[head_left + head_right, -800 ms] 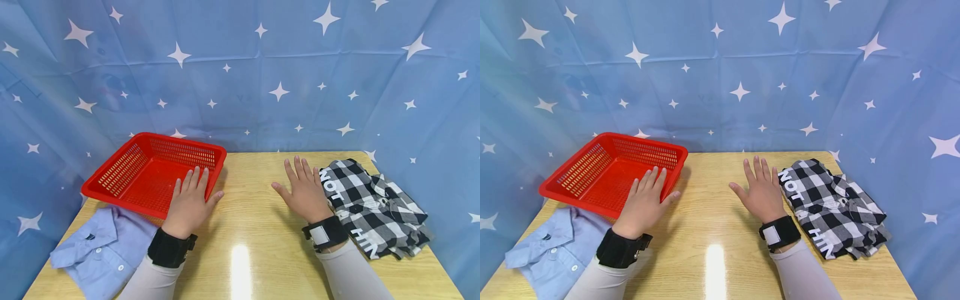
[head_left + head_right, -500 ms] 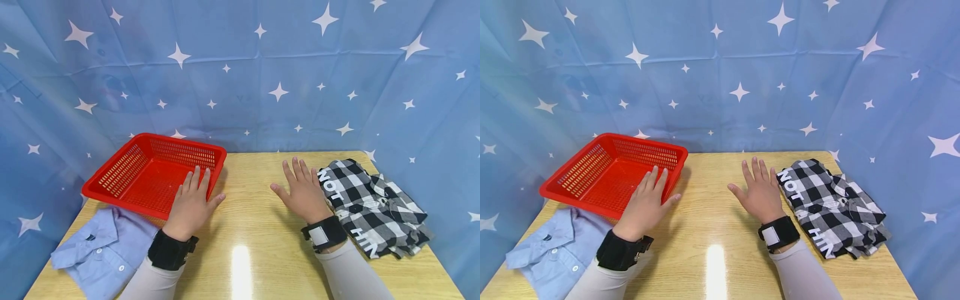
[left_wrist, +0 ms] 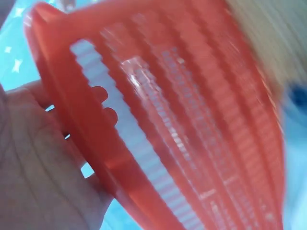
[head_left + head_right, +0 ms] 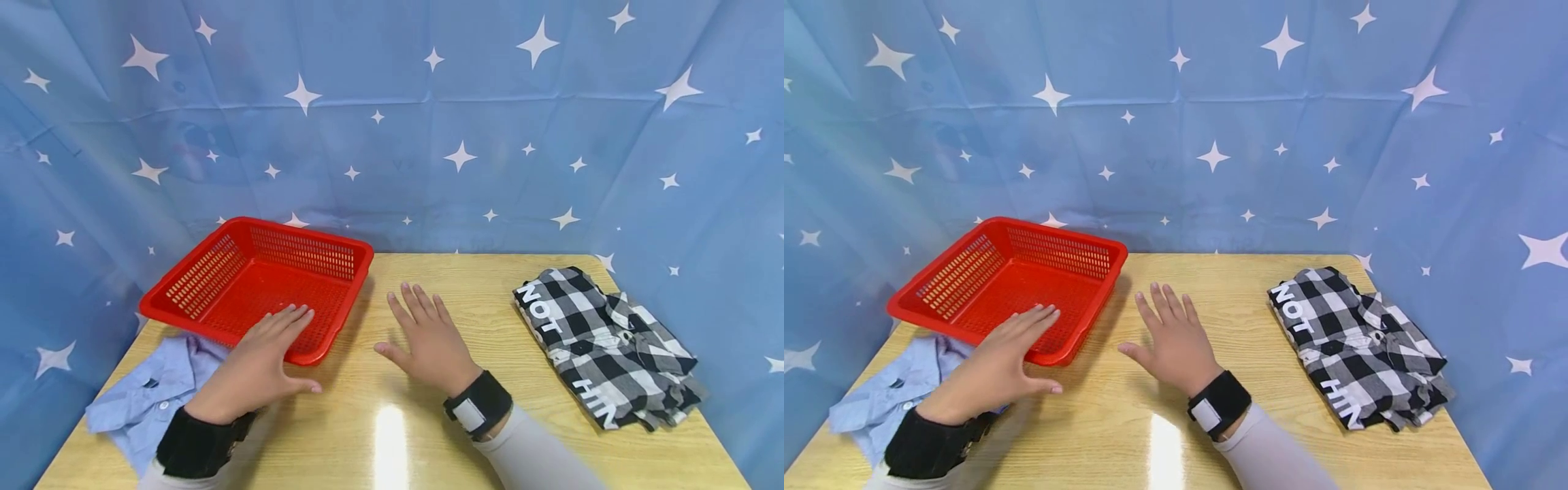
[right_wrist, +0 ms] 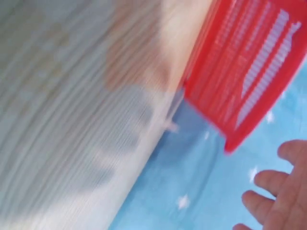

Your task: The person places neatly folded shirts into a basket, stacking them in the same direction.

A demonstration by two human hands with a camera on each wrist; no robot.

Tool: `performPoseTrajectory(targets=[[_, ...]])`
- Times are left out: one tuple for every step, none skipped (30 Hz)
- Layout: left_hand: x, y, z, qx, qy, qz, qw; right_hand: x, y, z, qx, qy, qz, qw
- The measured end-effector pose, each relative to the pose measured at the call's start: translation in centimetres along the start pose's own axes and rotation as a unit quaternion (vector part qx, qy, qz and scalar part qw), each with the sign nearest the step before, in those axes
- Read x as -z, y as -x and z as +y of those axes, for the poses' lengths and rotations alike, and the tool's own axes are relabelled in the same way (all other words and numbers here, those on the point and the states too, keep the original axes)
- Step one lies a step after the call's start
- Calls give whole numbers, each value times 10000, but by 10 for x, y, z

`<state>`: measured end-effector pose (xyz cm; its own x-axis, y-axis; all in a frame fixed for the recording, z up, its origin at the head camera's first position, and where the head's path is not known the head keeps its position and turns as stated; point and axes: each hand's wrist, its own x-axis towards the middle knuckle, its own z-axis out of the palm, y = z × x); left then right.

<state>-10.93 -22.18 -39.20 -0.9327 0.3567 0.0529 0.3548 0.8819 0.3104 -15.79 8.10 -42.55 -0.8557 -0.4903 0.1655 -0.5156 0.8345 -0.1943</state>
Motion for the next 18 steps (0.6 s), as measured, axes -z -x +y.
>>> performPoseTrajectory(targets=[[1, 3, -6, 19, -115, 40, 9999, -2, -3, -7, 140, 58, -12, 9999], [2, 5, -11, 43, -232, 78, 9997, -4, -6, -15, 302, 89, -24, 9995], [4, 7, -17, 83, -319, 100, 9994, -5, -10, -22, 490, 115, -48, 9987], [6, 9, -23, 121, -388, 115, 9991, -6, -14, -30, 714, 130, -45, 9974], [8, 10, -28, 137, -431, 138, 9989, -7, -18, -37, 934, 160, -67, 9955], [10, 10, -34, 142, -462, 163, 9987, -8, -22, -43, 1142, 201, -93, 9932], [12, 11, -40, 152, -489, 189, 9985, -9, -26, -49, 1335, 270, -121, 9906], [13, 12, -46, 177, -486, 206, 9984, -9, -30, -55, 1510, 326, -156, 9879], [14, 13, -51, 213, -477, 220, 9984, -9, -34, -61, 1658, 401, -188, 9852], [15, 14, -57, 223, -477, 255, 9983, -10, -38, -66, 1782, 489, -209, 9826], [15, 15, -62, 254, -486, 279, 9981, -10, -42, -72, 1870, 588, -227, 9803], [15, 16, -67, 295, -491, 303, 9979, -10, -45, -77, 1933, 689, -233, 9785], [14, 17, -71, 320, -489, 336, 9977, -10, -49, -83, 1989, 792, -215, 9766], [14, 17, -74, 321, -467, 374, 9977, -10, -52, -89, 2043, 865, -182, 9749], [13, 17, -76, 301, -455, 423, 9976, -10, -55, -95, 2099, 925, -132, 9732], [12, 17, -78, 263, -431, 469, 9976, -10, -57, -101, 2148, 967, -86, 9718], [11, 17, -79, 229, -425, 510, 9975, -10, -59, -106, 2162, 993, -64, 9713], [11, 16, -79, 174, -407, 567, 9974, -10, -61, -111, 2175, 1004, -23, 9709]])
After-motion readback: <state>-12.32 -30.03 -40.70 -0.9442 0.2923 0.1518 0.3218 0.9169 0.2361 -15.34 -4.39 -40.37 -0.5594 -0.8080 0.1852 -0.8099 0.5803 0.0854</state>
